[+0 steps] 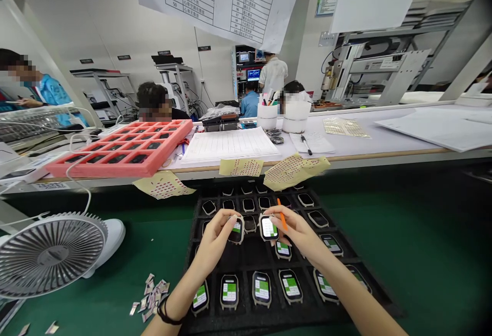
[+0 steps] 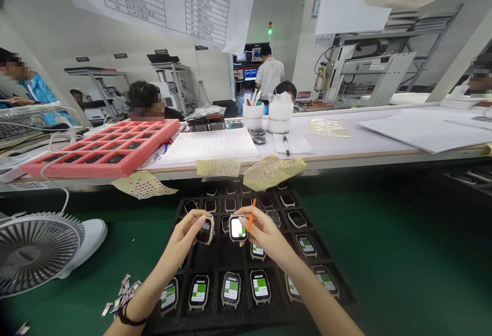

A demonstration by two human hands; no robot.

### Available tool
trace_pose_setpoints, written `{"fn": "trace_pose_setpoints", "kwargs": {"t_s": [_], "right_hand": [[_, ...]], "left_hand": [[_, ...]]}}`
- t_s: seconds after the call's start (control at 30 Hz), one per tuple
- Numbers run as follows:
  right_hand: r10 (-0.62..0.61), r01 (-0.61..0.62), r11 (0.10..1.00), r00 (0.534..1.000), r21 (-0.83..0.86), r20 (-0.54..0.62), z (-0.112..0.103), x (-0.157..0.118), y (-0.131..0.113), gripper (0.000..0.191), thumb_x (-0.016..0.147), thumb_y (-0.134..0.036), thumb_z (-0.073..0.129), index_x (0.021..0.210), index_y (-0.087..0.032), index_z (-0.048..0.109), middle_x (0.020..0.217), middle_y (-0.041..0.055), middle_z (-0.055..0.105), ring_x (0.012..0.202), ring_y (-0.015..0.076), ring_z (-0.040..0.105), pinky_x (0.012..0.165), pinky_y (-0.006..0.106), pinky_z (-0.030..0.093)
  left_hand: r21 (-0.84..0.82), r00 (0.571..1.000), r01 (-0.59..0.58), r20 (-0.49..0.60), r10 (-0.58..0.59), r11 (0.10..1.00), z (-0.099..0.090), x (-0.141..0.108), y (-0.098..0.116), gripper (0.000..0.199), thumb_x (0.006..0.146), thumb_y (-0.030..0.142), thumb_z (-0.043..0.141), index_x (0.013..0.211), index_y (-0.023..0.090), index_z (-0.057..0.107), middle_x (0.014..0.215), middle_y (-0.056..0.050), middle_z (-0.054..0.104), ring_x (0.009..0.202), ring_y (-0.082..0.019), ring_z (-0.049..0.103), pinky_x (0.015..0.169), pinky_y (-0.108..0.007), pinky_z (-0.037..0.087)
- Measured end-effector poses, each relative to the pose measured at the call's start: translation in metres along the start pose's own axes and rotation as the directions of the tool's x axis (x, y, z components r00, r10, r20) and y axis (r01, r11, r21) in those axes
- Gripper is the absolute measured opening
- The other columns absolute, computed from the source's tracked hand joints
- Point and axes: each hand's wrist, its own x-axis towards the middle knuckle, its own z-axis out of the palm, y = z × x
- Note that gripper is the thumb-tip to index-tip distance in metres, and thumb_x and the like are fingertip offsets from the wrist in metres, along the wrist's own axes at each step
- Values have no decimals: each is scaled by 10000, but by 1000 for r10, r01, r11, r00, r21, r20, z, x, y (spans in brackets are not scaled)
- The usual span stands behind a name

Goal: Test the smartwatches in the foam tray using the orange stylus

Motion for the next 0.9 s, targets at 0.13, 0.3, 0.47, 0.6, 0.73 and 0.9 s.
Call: {"fn": "trace_pose_setpoints", "kwargs": {"t_s": [0.13,0.3,0.47,0.6,0.73,0.9], "right_hand": [[27,-25,999,994,19,-102,0,1,0,325,785,-538,641,870,-225,617,660,-39,446,525,107,453,419,207,382],[19,-19,1000,996,1,-85,-1,0,0,304,747,-483,702,895,-237,605,777,-20,501,621,122,487,511,223,473],[-18,19,998,1000,-63,17,-3,-1,-1,369,724,-390,751,1004,-240,565,898,15,578,748,163,576,677,295,520],[-3,3,999,1000,-35,1,-2,-2,-5,387,702,-387,772,1001,-239,576,870,8,582,737,160,581,662,287,517],[61,-60,998,990,11,-125,-1,-2,-9,325,718,-486,727,892,-238,609,727,-29,503,621,126,511,511,221,471],[78,-74,997,983,27,-165,-2,0,-8,334,723,-520,713,810,-219,595,661,-45,446,527,90,419,420,178,379]], "left_hand": [[26,1000,5,27,-5,1000,0,0,0,364,851,541,514,921,194,598,664,16,475,572,-113,401,488,-209,318],[64,998,-13,65,9,998,0,1,-3,358,863,526,498,934,186,591,659,23,439,567,-108,353,486,-213,275],[51,998,-6,57,3,999,0,1,-1,356,860,532,500,930,194,587,666,19,444,560,-112,357,484,-222,272],[57,998,3,62,-6,998,0,2,-2,367,854,542,500,929,194,588,697,10,475,575,-115,372,493,-223,274],[77,998,4,59,-9,997,0,2,-3,371,856,546,492,929,196,591,647,29,429,554,-112,335,500,-226,267],[78,998,1,60,-6,997,0,2,-3,378,850,558,488,920,200,588,627,41,379,542,-114,307,499,-230,251]]}}
